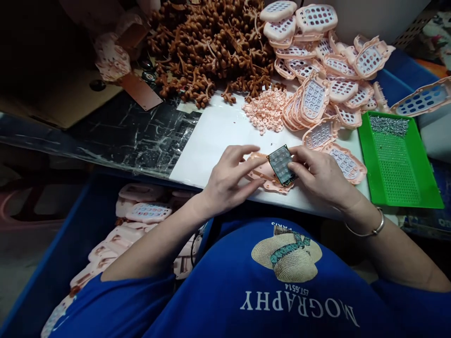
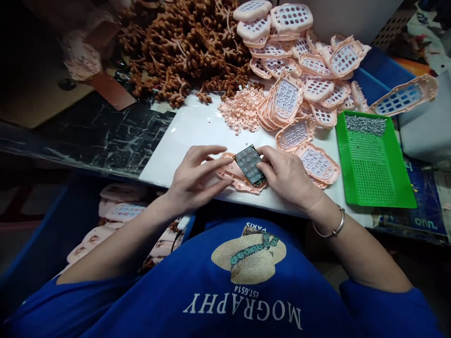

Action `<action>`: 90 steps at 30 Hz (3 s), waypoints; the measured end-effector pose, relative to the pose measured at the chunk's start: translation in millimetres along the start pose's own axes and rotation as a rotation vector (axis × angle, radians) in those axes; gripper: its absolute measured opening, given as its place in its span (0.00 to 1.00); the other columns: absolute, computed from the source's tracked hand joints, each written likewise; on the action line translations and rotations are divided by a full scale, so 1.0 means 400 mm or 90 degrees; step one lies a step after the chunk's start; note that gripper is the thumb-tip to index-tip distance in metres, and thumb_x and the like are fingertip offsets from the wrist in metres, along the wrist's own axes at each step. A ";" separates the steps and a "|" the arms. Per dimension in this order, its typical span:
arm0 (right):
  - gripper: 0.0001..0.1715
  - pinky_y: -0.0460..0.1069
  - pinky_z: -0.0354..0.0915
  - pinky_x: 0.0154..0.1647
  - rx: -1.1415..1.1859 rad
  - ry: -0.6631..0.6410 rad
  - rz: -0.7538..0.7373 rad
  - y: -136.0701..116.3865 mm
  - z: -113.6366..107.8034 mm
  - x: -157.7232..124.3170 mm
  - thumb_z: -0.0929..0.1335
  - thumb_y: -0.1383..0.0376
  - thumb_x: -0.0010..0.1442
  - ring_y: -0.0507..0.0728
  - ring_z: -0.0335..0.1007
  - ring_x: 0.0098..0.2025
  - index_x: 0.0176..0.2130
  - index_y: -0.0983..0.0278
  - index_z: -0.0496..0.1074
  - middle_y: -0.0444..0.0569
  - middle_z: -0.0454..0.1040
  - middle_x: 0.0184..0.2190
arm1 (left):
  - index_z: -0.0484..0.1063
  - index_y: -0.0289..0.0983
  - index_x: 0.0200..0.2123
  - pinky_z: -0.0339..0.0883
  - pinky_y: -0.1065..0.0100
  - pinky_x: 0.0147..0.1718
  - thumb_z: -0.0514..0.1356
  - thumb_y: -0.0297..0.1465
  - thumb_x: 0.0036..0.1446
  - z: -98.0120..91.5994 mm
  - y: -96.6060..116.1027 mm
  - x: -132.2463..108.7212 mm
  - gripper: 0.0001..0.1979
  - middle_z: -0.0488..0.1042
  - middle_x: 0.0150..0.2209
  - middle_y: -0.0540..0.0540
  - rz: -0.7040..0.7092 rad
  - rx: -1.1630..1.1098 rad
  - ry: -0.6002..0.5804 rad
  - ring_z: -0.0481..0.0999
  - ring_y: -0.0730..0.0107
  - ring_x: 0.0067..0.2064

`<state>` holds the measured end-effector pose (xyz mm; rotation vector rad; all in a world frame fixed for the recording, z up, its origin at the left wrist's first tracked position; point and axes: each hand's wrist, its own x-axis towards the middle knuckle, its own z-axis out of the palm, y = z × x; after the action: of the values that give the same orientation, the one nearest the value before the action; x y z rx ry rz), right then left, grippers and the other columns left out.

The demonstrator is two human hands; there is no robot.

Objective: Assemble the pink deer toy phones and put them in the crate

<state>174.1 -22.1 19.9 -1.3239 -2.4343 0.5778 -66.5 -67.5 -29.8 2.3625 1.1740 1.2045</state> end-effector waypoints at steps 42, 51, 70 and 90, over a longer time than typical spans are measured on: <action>0.14 0.48 0.62 0.35 0.029 -0.188 -0.225 0.052 -0.027 0.043 0.66 0.67 0.65 0.53 0.69 0.33 0.49 0.62 0.77 0.49 0.75 0.34 | 0.41 0.32 0.72 0.65 0.58 0.43 0.55 0.56 0.61 0.085 0.056 -0.019 0.49 0.77 0.46 0.38 -0.059 0.123 -0.017 0.73 0.55 0.46; 0.14 0.48 0.62 0.35 0.033 -0.190 -0.219 0.054 -0.026 0.042 0.66 0.67 0.65 0.53 0.69 0.32 0.48 0.61 0.77 0.49 0.75 0.33 | 0.43 0.31 0.72 0.64 0.58 0.43 0.57 0.55 0.60 0.088 0.059 -0.021 0.49 0.77 0.45 0.38 -0.068 0.123 -0.010 0.73 0.55 0.46; 0.14 0.47 0.63 0.37 0.000 -0.180 -0.243 0.056 -0.022 0.042 0.66 0.69 0.65 0.53 0.71 0.35 0.48 0.63 0.76 0.49 0.76 0.34 | 0.51 0.34 0.69 0.67 0.55 0.48 0.58 0.51 0.62 0.079 0.066 -0.018 0.41 0.72 0.54 0.34 -0.056 0.146 -0.036 0.72 0.52 0.53; 0.15 0.58 0.70 0.46 -0.028 0.126 -0.208 0.035 -0.070 -0.068 0.65 0.65 0.67 0.61 0.70 0.49 0.52 0.56 0.73 0.55 0.70 0.53 | 0.73 0.33 0.46 0.71 0.44 0.56 0.61 0.37 0.63 0.110 0.048 0.006 0.14 0.70 0.59 0.26 0.106 0.086 -0.117 0.68 0.44 0.63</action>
<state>211.1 -32.5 35.3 -0.9189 -2.4347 0.2943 -21.4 -72.2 -46.0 2.6508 1.0480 0.9556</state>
